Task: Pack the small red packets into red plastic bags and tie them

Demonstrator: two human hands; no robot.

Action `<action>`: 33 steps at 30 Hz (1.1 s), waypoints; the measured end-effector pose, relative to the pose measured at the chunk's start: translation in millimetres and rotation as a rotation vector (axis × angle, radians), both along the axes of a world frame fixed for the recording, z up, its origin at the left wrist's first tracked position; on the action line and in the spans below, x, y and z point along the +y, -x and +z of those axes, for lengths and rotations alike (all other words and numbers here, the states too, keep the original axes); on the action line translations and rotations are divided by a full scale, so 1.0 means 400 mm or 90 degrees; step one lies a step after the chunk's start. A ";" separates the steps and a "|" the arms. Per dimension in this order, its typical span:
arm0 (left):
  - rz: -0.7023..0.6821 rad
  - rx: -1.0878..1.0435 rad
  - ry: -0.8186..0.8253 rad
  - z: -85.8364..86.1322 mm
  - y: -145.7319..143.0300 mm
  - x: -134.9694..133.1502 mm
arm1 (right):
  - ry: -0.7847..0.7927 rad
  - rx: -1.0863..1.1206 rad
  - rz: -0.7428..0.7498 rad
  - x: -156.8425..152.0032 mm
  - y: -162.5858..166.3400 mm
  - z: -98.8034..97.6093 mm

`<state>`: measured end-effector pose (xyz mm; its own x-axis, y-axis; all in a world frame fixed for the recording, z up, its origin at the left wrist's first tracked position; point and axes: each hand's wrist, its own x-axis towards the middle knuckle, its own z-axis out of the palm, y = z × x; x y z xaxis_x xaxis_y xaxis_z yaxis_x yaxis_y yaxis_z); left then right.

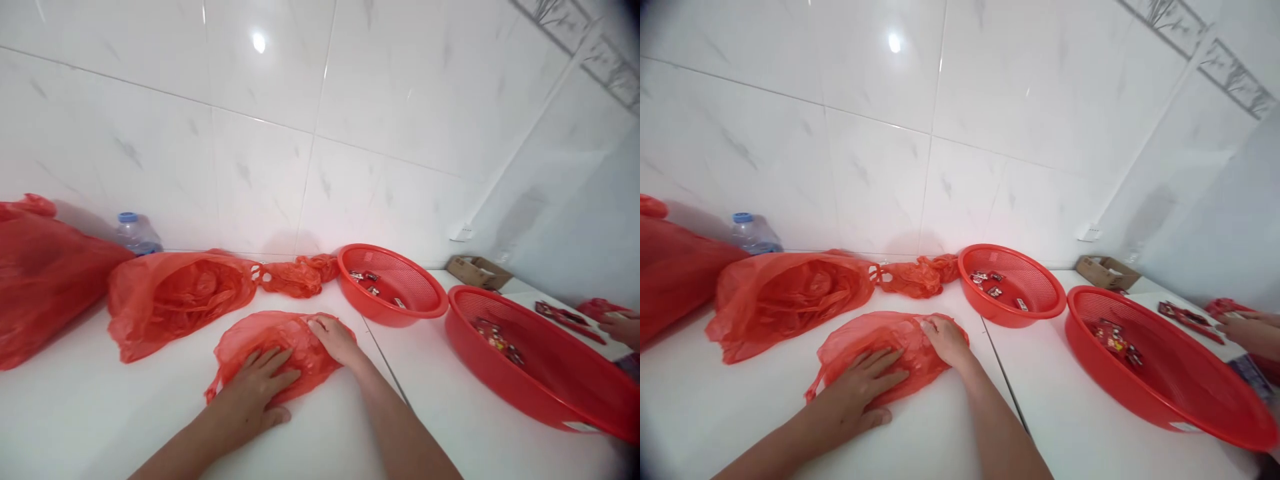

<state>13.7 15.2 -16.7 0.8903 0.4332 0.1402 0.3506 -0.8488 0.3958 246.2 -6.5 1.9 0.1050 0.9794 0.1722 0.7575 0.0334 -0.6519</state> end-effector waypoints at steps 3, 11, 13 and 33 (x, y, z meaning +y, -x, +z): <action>0.013 0.019 0.029 -0.023 -0.001 0.008 | -0.012 -0.018 -0.015 -0.001 -0.004 -0.004; 0.047 -0.079 -0.017 -0.021 0.004 0.027 | -0.242 -0.231 0.018 -0.055 0.120 0.001; 0.058 -0.100 -0.014 -0.022 0.013 0.034 | -0.350 -0.281 -0.010 -0.073 0.128 0.011; 0.063 -0.257 -0.174 0.017 0.054 -0.006 | -0.274 -0.468 -0.254 -0.271 -0.145 -0.009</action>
